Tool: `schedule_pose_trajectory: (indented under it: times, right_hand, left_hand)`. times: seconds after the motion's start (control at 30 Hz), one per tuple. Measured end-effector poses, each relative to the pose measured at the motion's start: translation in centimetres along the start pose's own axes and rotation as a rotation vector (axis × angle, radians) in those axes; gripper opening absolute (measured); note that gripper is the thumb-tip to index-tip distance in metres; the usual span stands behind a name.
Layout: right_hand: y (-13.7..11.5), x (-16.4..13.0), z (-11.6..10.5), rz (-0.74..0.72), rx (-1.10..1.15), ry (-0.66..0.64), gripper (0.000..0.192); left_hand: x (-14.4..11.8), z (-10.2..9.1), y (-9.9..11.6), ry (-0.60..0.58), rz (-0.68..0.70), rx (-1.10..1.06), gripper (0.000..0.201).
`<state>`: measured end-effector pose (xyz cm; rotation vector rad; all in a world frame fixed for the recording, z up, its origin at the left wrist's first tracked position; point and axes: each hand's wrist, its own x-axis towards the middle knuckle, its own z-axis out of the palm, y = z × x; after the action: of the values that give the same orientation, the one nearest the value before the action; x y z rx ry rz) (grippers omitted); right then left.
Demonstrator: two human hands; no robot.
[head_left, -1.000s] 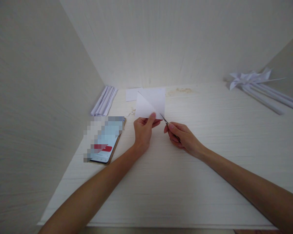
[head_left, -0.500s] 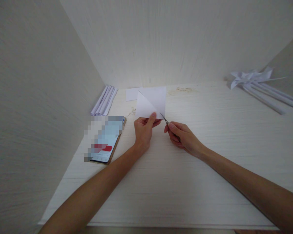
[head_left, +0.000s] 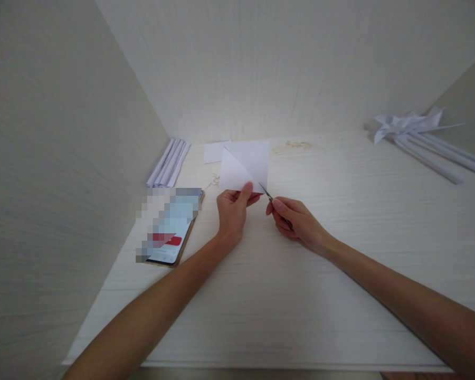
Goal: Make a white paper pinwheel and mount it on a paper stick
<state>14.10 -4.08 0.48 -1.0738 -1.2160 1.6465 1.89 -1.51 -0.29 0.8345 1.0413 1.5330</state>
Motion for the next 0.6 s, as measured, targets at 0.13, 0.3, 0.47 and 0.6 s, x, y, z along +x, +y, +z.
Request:
schedule_pose_trajectory:
  times: [0.13, 0.3, 0.47, 0.6]
  right_hand:
    - [0.05, 0.01, -0.01, -0.001, 0.001, -0.008, 0.022]
    - [0.06, 0.02, -0.07, 0.007, -0.007, -0.010, 0.022]
    - [0.09, -0.02, -0.09, 0.002, -0.007, -0.010, 0.022]
    - [0.12, -0.03, -0.11, -0.001, 0.001, -0.014, 0.023]
  left_hand:
    - [-0.03, 0.01, 0.04, 0.003, -0.001, 0.010, 0.026]
    - [-0.02, 0.02, 0.06, 0.006, -0.003, 0.004, 0.025]
    - [0.00, -0.04, 0.01, -0.012, 0.005, -0.006, 0.023]
    - [0.00, -0.04, 0.03, -0.006, 0.007, 0.012, 0.024]
